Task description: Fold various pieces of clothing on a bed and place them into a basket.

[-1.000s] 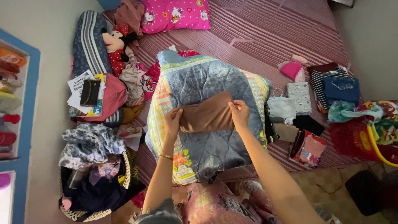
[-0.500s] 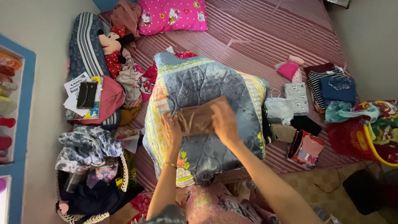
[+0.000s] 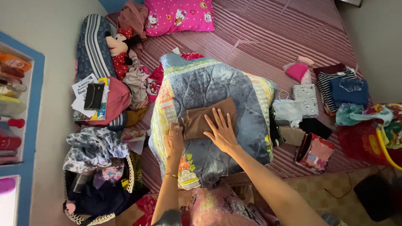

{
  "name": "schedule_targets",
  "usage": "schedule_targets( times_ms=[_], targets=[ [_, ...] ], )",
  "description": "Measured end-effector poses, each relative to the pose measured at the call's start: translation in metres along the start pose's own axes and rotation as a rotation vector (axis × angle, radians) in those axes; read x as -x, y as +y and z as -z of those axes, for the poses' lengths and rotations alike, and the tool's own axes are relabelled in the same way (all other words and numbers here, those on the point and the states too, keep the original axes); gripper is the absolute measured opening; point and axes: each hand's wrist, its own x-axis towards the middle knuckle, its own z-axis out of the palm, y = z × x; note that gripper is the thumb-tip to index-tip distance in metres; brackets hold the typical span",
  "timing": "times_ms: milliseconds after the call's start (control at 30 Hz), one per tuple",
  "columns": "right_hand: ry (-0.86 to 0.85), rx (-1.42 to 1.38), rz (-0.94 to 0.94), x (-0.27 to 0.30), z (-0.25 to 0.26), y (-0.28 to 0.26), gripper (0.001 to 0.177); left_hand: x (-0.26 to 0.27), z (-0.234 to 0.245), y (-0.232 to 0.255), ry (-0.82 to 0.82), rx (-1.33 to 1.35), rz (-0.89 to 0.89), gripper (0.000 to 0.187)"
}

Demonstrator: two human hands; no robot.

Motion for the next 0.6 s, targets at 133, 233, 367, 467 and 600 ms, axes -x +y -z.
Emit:
schedule_targets(
  times_ms=[133,233,367,467,600],
  targets=[
    [-0.014,0.028,-0.009,-0.002,0.002,0.001,0.074,0.001,-0.021,0.043,0.314,-0.088,-0.43,0.034],
    [-0.053,0.04,-0.033,-0.001,-0.003,0.006,0.074,0.005,-0.03,0.065,0.072,-0.106,-0.567,0.051],
    [-0.177,0.165,-0.079,0.004,0.002,0.017,0.073,0.006,-0.04,0.064,-0.125,-0.305,-0.567,0.072],
    [-0.032,0.036,-0.207,0.006,0.019,0.015,0.075,0.008,-0.041,0.06,0.014,-0.27,-0.474,0.077],
    [0.234,-0.44,-0.606,0.01,0.019,0.027,0.08,-0.003,-0.058,0.024,0.174,0.032,-0.074,0.086]
  ],
)
